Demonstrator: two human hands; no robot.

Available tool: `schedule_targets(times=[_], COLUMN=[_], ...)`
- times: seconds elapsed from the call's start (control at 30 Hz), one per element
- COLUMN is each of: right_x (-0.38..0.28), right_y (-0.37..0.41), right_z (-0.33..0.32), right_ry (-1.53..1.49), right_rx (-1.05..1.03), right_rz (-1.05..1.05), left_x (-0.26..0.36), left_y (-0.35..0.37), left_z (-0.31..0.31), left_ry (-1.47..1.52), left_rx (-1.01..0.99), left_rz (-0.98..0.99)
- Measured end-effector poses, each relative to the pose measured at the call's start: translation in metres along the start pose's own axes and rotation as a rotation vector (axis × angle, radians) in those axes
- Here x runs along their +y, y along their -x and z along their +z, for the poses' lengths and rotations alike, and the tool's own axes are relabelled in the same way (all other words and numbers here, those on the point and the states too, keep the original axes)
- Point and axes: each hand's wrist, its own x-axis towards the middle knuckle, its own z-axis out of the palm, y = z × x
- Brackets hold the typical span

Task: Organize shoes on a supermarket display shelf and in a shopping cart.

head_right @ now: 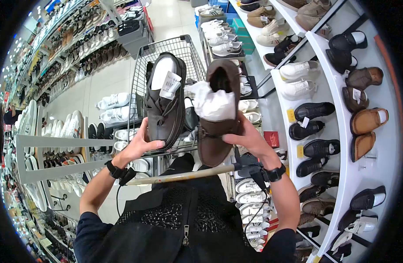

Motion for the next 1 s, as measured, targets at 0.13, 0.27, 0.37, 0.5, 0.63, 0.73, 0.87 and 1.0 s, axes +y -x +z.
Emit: schedule_targets(times=[0.13,0.27,0.37,0.5,0.63,0.73,0.87,1.0], right_x=[0.014,0.020,0.007,0.015,0.011,0.010,0.019,0.024], right_y=[0.002,0.042,0.064,0.063,0.042,0.024,-0.002,-0.030], right_z=[-0.004,-0.052,-0.074,-0.094,-0.077,-0.062,-0.052,-0.045], right_ry=[-0.023,-0.159,-0.177,-0.132,-0.110,-0.074,0.098,0.145], right_rx=[0.055,0.100,0.142,0.160,0.083,0.092,0.091,0.131], right_rz=[-0.038,-0.038,-0.074,-0.136,-0.025,0.007,-0.004,-0.016], left_x=[-0.006,-0.007,-0.008,0.011,-0.002,-0.023,-0.049,-0.081], left_y=[0.009,0.045,0.065,0.071,0.058,0.039,-0.001,-0.059], left_z=[0.015,-0.008,-0.029,-0.018,-0.016,-0.021,-0.025,-0.034], left_ry=[-0.004,-0.338,-0.138,-0.147,-0.126,-0.041,0.006,0.199], left_rx=[0.038,0.298,0.435,0.526,0.535,0.524,0.361,0.372], left_rz=[0.008,-0.129,0.016,-0.023,-0.172,-0.354,-0.479,-0.547])
